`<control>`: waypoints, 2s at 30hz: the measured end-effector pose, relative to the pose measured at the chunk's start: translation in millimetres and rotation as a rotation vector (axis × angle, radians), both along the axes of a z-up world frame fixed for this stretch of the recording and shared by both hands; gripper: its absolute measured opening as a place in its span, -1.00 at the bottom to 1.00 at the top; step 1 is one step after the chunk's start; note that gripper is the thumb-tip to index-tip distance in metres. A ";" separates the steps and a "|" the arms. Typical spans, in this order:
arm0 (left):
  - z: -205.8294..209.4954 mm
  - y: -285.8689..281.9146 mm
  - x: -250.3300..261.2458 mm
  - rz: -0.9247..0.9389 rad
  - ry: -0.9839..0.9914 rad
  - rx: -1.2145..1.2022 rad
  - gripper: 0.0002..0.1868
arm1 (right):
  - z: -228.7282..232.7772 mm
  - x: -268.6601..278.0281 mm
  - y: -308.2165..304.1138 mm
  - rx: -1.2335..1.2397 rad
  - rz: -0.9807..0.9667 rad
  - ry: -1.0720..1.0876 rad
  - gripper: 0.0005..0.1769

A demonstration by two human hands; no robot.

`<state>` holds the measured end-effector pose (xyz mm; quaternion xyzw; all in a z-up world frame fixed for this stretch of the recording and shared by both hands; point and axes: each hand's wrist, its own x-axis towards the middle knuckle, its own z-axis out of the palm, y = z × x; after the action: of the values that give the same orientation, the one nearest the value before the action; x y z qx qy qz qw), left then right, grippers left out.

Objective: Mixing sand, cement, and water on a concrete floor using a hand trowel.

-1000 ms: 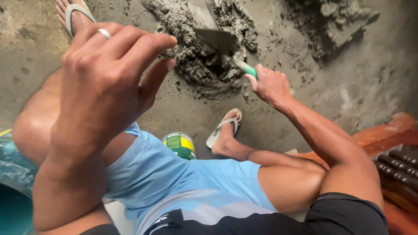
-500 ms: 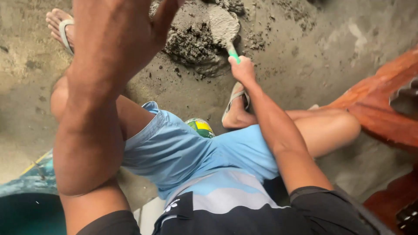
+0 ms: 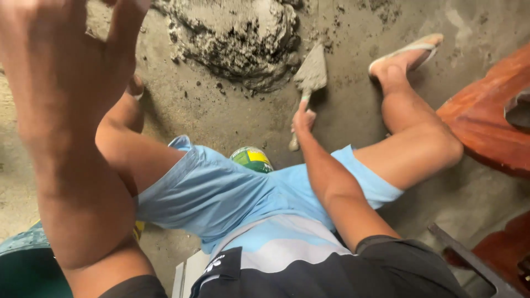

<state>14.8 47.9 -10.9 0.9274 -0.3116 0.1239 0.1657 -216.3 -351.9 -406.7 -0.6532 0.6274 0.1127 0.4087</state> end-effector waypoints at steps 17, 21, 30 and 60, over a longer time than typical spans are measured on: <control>-7.1 -59.9 41.7 -0.082 0.138 0.007 -0.74 | 93.1 111.5 84.9 -0.033 1.281 -0.021 -0.63; -10.7 -72.8 39.8 -0.076 0.146 0.042 -0.75 | 120.9 110.7 18.8 0.145 1.258 -0.037 -0.90; -7.6 -69.8 39.2 0.097 0.201 -0.073 -0.72 | 35.8 173.0 -187.4 -0.171 1.051 -0.085 -0.68; -20.8 -70.3 25.8 0.166 0.286 -0.049 -0.78 | 171.5 179.7 -27.2 -0.196 1.610 0.141 -0.41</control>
<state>40.7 -22.5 -31.7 0.9539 -0.2040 0.0114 0.2199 -36.6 -379.1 -235.2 -0.9283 -0.0033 0.3574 0.1027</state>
